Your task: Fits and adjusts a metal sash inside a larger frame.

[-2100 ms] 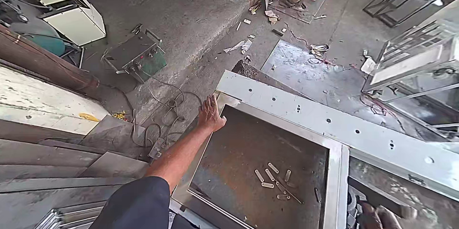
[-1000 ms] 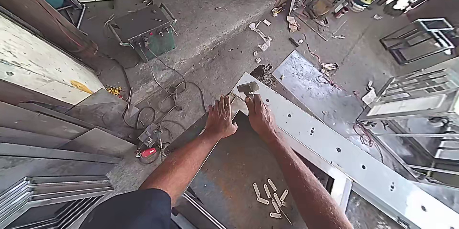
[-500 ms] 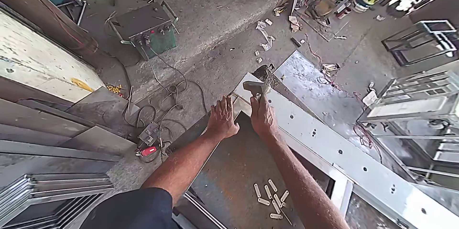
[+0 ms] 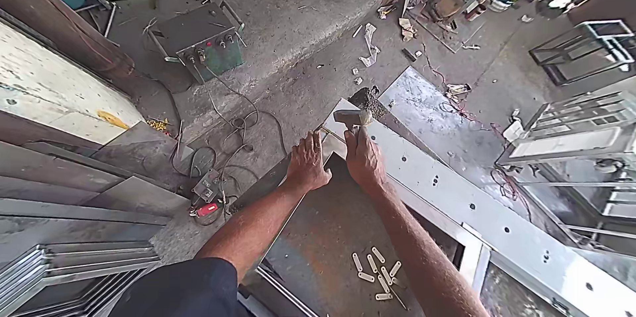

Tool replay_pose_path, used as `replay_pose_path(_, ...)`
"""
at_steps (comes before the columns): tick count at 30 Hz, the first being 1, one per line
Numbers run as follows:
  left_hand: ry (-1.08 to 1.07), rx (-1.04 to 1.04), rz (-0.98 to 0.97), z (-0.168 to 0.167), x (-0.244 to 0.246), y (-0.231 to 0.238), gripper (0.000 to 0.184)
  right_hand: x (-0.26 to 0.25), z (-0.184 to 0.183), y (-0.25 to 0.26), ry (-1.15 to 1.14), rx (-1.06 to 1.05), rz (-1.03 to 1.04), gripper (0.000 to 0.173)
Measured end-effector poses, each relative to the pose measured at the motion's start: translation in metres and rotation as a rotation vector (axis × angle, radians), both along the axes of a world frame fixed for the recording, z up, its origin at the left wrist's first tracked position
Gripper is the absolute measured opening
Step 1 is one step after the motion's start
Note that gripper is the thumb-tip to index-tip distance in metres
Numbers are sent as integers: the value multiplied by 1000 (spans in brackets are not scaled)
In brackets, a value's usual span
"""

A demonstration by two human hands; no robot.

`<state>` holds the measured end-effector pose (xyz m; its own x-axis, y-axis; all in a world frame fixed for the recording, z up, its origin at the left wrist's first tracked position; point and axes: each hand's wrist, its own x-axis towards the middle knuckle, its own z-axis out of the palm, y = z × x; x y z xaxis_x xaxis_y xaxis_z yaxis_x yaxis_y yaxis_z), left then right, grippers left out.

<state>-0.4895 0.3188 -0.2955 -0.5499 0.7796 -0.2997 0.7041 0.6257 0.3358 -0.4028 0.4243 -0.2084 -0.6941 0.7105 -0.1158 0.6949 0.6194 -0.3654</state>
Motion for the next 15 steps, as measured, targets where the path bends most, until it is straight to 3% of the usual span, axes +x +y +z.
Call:
replay_pose_path(4, -44, -7, -9, 2, -2, 0, 119, -6, -21, 5, -323, -78, 42, 47)
replay_pose_path(7, -33, -7, 1, 0, -1, 0, 120, -12, -18, 8, -386, -107, 57, 46)
replay_pose_path(11, -14, -1, 0, 0, 0, 1, 121, -9, -7, 12, -289, -147, 40, 49)
replay_pose_path(15, -5, 15, -2, -2, 0, -1, 121, 2, -1, -2, 21, -4, 2, 46)
